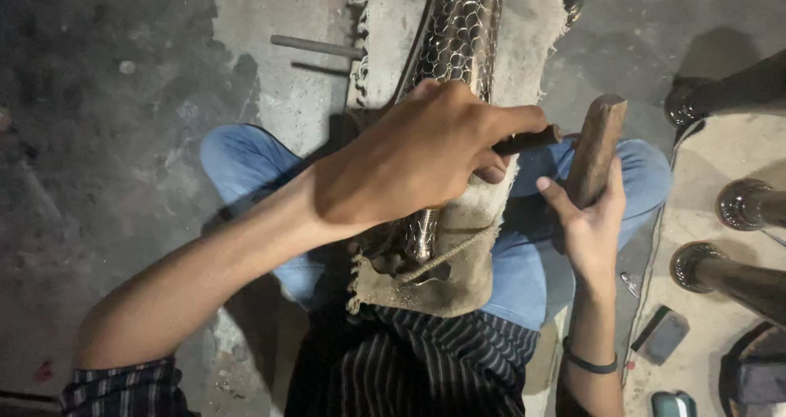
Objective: The person sits on the floor with a decorative metal vase resting on a cloth pad on their lap. They hold a small punch against the vase surface and strike it with a wooden mallet, working along the patterned body and repositioning the punch repeatedly to decorate the metal.
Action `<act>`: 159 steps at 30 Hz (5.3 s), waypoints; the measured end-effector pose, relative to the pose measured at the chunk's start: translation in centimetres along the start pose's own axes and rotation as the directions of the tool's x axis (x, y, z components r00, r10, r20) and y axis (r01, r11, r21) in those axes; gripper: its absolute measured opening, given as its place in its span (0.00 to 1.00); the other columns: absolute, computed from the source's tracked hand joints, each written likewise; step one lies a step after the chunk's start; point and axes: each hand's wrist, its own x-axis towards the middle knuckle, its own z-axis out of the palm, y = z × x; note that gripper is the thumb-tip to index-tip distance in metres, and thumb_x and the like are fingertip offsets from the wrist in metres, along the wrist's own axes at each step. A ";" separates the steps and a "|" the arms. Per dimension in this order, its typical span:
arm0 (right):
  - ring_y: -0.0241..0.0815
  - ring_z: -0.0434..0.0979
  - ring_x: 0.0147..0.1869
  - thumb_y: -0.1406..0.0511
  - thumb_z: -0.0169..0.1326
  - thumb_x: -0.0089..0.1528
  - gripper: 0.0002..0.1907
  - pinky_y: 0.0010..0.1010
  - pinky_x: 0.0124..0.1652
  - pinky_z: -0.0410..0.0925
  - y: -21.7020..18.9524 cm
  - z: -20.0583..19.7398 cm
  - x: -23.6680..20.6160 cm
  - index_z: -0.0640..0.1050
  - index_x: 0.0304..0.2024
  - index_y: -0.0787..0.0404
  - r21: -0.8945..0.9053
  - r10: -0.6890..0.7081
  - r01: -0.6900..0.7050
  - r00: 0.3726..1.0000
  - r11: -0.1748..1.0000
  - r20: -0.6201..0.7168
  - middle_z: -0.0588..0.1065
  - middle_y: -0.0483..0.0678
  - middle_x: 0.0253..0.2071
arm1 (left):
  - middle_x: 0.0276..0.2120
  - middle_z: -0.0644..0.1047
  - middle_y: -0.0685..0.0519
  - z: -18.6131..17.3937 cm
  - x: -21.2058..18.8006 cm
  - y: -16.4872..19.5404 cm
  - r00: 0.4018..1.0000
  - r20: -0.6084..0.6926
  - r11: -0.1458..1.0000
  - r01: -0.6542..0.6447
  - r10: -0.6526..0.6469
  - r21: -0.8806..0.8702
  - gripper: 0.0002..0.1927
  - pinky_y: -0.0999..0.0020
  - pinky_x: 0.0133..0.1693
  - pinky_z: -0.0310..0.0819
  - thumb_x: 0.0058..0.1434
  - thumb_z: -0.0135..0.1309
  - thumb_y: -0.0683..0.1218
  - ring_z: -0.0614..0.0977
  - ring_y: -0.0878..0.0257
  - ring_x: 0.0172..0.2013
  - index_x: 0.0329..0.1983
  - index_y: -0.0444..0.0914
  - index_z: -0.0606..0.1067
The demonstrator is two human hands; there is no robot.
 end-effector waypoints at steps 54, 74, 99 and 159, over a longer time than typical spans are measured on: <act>0.35 0.77 0.39 0.69 0.65 0.70 0.14 0.27 0.46 0.71 6.8 -0.1 -4.3 0.72 0.50 0.68 0.112 0.066 -0.038 0.962 0.993 -0.264 0.75 0.46 0.39 | 0.30 0.83 0.41 -0.8 0.0 -0.2 0.995 0.092 0.995 0.019 -0.027 0.096 0.21 0.75 0.22 0.78 0.61 0.52 0.27 0.87 0.61 0.25 0.57 0.31 0.76; 0.50 0.80 0.55 0.81 0.61 0.54 0.37 0.39 0.59 0.73 -7.4 -0.2 0.0 0.66 0.65 0.66 -0.594 -0.398 0.405 0.905 0.695 0.152 0.76 0.59 0.49 | 0.30 0.83 0.47 0.2 -2.0 -2.2 0.989 -0.114 0.993 -0.082 0.091 0.087 0.15 0.75 0.21 0.80 0.66 0.50 0.30 0.86 0.60 0.26 0.52 0.35 0.77; 0.55 0.81 0.53 0.77 0.57 0.59 0.37 0.39 0.47 0.76 -19.5 0.4 6.6 0.65 0.72 0.62 -0.611 -0.123 0.544 0.796 0.576 0.593 0.73 0.63 0.53 | 0.46 0.84 0.50 0.4 -7.8 -0.8 0.855 -0.480 0.972 0.233 -0.199 0.012 0.26 0.74 0.37 0.85 0.60 0.57 0.32 0.88 0.64 0.40 0.62 0.37 0.73; 0.35 0.70 0.38 0.77 0.63 0.64 0.43 0.28 0.42 0.68 -5.5 3.0 -2.3 0.54 0.74 0.61 0.189 -0.086 0.134 0.967 0.973 -0.242 0.70 0.43 0.38 | 0.30 0.83 0.41 -2.0 -3.2 -3.1 0.995 -0.066 0.997 -0.077 0.077 0.002 0.20 0.80 0.22 0.80 0.61 0.53 0.29 0.88 0.60 0.32 0.56 0.31 0.77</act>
